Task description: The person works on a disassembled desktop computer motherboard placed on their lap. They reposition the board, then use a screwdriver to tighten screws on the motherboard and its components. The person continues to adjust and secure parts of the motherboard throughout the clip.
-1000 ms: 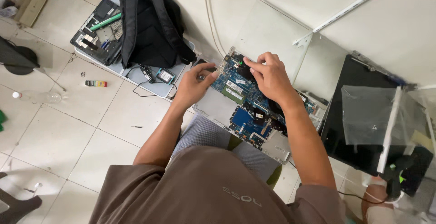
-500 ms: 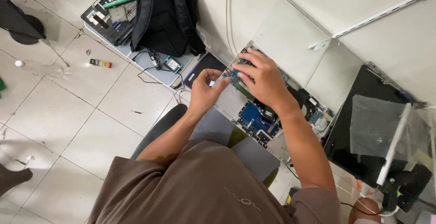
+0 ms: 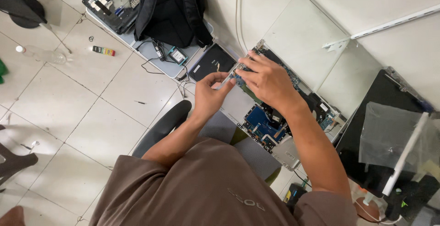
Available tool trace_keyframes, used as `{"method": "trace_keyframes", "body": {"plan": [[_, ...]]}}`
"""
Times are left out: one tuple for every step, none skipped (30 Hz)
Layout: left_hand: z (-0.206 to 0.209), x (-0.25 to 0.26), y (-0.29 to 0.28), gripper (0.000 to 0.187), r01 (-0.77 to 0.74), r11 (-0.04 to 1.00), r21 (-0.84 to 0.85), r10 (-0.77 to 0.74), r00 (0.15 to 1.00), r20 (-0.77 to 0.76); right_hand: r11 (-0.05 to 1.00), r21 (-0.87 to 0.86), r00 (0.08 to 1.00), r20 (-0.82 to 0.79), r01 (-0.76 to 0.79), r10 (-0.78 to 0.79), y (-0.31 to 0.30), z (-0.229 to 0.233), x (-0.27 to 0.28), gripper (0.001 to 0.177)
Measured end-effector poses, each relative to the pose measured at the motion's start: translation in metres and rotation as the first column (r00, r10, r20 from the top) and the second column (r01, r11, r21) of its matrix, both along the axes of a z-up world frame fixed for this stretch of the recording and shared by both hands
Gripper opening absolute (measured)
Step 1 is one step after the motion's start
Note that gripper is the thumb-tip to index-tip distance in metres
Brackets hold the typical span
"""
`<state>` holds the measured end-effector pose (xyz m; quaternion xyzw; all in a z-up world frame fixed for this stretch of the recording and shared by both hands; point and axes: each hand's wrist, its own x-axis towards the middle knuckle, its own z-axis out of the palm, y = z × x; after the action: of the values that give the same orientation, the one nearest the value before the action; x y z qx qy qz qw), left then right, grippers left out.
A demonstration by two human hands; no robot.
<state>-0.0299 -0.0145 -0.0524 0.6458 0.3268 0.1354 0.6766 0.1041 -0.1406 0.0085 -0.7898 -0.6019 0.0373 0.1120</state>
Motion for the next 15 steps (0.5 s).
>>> {"method": "trace_keyframes", "body": {"plan": [[-0.002, 0.001, 0.001, 0.034, -0.002, 1.000, -0.002, 0.002, 1.000, -0.005, 1.000, -0.002, 1.000, -0.005, -0.002, 0.002, -0.001, -0.004, 0.000, 0.020], [-0.005, 0.001, 0.001, 0.034, 0.003, 1.000, -0.003, -0.003, 1.000, -0.003, 1.000, -0.012, 1.000, 0.019, -0.010, 0.010, -0.003, -0.009, 0.000, 0.022], [-0.007, 0.001, 0.001, 0.034, 0.008, 1.000, -0.004, -0.008, 1.000, 0.000, 1.000, -0.021, 0.999, 0.045, -0.018, 0.019, -0.004, -0.012, -0.001, 0.024], [-0.007, 0.003, 0.004, 0.034, 0.006, 1.000, -0.006, -0.006, 1.000, -0.003, 1.000, -0.023, 0.999, 0.042, -0.020, 0.021, -0.004, -0.010, -0.002, 0.024], [-0.007, 0.007, 0.007, 0.032, 0.069, 0.997, 0.038, -0.069, 0.998, -0.005, 1.000, -0.019, 1.000, 0.010, -0.010, 0.010, -0.003, -0.007, -0.003, 0.025], [-0.007, 0.010, 0.011, 0.030, 0.132, 0.988, 0.081, -0.132, 0.991, -0.009, 1.000, -0.017, 1.000, -0.022, 0.001, -0.001, -0.003, -0.004, -0.004, 0.025], [-0.007, 0.011, 0.011, 0.030, 0.138, 0.987, 0.082, -0.137, 0.990, -0.010, 1.000, -0.015, 1.000, -0.022, 0.006, -0.007, -0.003, -0.001, -0.004, 0.025], [-0.007, 0.012, 0.011, 0.034, 0.158, 0.982, 0.105, -0.159, 0.987, 0.000, 1.000, 0.019, 0.996, -0.087, 0.018, -0.016, -0.005, 0.002, -0.005, 0.028], [-0.007, 0.017, 0.013, 0.038, 0.181, 0.974, 0.133, -0.185, 0.983, 0.016, 0.998, 0.056, 0.989, -0.144, 0.035, -0.027, -0.005, 0.005, -0.003, 0.031], [-0.009, 0.018, 0.014, 0.038, 0.190, 0.972, 0.139, -0.195, 0.981, 0.022, 0.997, 0.060, 0.990, -0.137, 0.045, -0.037, -0.011, 0.009, -0.002, 0.031], [-0.012, 0.018, 0.014, 0.037, 0.212, 0.964, 0.161, -0.215, 0.977, 0.002, 0.993, 0.063, 0.981, -0.172, 0.101, -0.089, -0.017, 0.013, -0.003, 0.033], [-0.015, 0.018, 0.015, 0.036, 0.233, 0.955, 0.184, -0.234, 0.972, -0.017, 0.986, 0.064, 0.968, -0.207, 0.156, -0.140, -0.023, 0.016, -0.003, 0.036], [-0.019, 0.020, 0.016, 0.036, 0.234, 0.955, 0.182, -0.235, 0.972, -0.019, 0.986, 0.062, 0.968, -0.208, 0.157, -0.141, -0.031, 0.030, -0.009, 0.036], [-0.023, 0.021, 0.018, 0.036, 0.263, 0.947, 0.186, -0.262, 0.965, -0.027, 0.969, 0.084, 0.957, -0.200, 0.232, -0.212, -0.040, 0.045, -0.016, 0.035], [-0.027, 0.021, 0.018, 0.035, 0.292, 0.938, 0.188, -0.290, 0.956, -0.038, 0.946, 0.105, 0.939, -0.195, 0.306, -0.283, -0.049, 0.059, -0.023, 0.035]]}}
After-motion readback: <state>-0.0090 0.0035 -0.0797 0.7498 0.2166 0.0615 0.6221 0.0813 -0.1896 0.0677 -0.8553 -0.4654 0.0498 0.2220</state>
